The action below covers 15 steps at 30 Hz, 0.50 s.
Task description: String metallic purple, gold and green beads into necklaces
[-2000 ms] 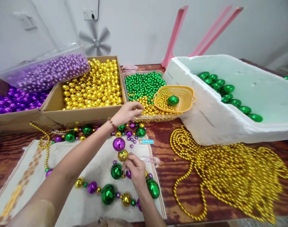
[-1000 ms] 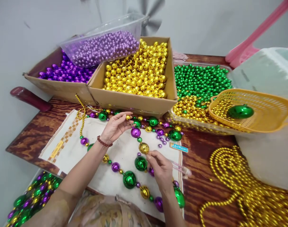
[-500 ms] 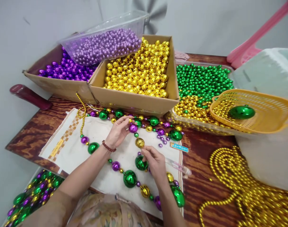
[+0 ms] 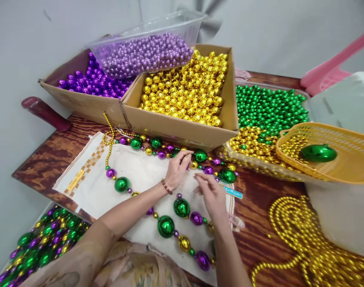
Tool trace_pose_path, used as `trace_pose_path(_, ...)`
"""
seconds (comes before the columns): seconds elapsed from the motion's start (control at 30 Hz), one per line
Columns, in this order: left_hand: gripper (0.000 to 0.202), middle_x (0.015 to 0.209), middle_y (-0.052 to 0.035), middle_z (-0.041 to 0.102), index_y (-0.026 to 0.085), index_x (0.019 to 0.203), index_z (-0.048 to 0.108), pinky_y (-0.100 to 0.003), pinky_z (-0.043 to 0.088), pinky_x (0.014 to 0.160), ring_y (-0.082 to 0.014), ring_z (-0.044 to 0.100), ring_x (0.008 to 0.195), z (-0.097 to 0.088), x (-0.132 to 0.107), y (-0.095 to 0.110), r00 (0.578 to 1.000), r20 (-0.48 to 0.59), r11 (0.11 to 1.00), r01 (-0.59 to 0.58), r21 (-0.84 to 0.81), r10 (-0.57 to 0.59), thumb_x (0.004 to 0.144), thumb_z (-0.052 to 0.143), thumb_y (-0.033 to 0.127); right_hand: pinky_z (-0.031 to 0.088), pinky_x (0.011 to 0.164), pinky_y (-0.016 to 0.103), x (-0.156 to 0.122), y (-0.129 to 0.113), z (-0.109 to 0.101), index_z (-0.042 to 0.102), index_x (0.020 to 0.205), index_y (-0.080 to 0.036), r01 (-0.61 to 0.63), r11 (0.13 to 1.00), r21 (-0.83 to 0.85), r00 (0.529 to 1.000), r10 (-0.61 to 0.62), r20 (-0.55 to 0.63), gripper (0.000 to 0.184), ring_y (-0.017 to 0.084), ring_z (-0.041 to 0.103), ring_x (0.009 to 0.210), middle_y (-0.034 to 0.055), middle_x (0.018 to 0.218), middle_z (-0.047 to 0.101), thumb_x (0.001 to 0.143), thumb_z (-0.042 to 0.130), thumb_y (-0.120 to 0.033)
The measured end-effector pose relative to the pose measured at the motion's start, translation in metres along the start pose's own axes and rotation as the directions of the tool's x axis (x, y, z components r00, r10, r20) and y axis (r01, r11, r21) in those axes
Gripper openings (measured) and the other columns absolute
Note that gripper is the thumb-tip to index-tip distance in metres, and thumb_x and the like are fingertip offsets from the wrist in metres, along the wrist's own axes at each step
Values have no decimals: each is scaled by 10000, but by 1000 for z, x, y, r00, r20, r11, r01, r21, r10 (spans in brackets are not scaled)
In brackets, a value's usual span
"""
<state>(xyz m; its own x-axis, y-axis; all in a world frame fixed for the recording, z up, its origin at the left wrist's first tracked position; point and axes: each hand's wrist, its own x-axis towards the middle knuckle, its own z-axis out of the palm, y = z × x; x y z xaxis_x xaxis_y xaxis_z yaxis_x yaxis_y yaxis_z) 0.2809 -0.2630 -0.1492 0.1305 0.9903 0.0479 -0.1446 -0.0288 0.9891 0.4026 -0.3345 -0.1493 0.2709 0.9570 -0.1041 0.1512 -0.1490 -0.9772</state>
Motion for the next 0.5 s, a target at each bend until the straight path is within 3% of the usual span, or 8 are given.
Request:
trace_pose_path(0.07, 305, 898, -43, 689, 218, 1182, 666, -274, 480, 780, -162, 616, 766, -3, -7, -6, 992, 118, 989, -66, 136, 50, 929, 556, 348, 441, 507, 253, 12, -8, -7, 710, 942, -187, 46, 998, 37, 997, -44, -60, 274, 134, 559, 505, -14, 612, 636, 801, 688, -421)
trace_pose_path(0.2, 365, 1137, -62, 696, 254, 1247, 637, -315, 464, 899, -216, 652, 952, -8, -15, -17, 971, 234, 964, -102, 246, 43, 884, 611, 287, 372, 449, 243, 27, -16, -10, 720, 863, -182, 54, 994, 91, 998, -55, 9, 232, 115, 491, 463, -27, 562, 590, 787, 702, -401)
trace_pose_path(0.4, 323, 922, -31, 707, 240, 1156, 671, -274, 451, 832, -193, 641, 825, -18, -11, -22, 965, 261, 965, -64, 256, -5, 833, 679, 253, 388, 457, 238, 32, -13, 0, 666, 761, -198, 81, 994, 77, 993, -87, 80, 194, 111, 499, 465, -35, 565, 566, 789, 676, -390)
trace_pose_path(0.5, 232, 831, -24, 686, 228, 1074, 714, -253, 437, 795, -170, 612, 755, -24, -8, -21, 947, 321, 963, -82, 257, -5, 851, 657, 256, 422, 505, 239, 36, -13, 2, 612, 741, -201, 165, 986, 6, 985, -165, -49, 183, 107, 525, 489, -35, 598, 564, 829, 621, -360)
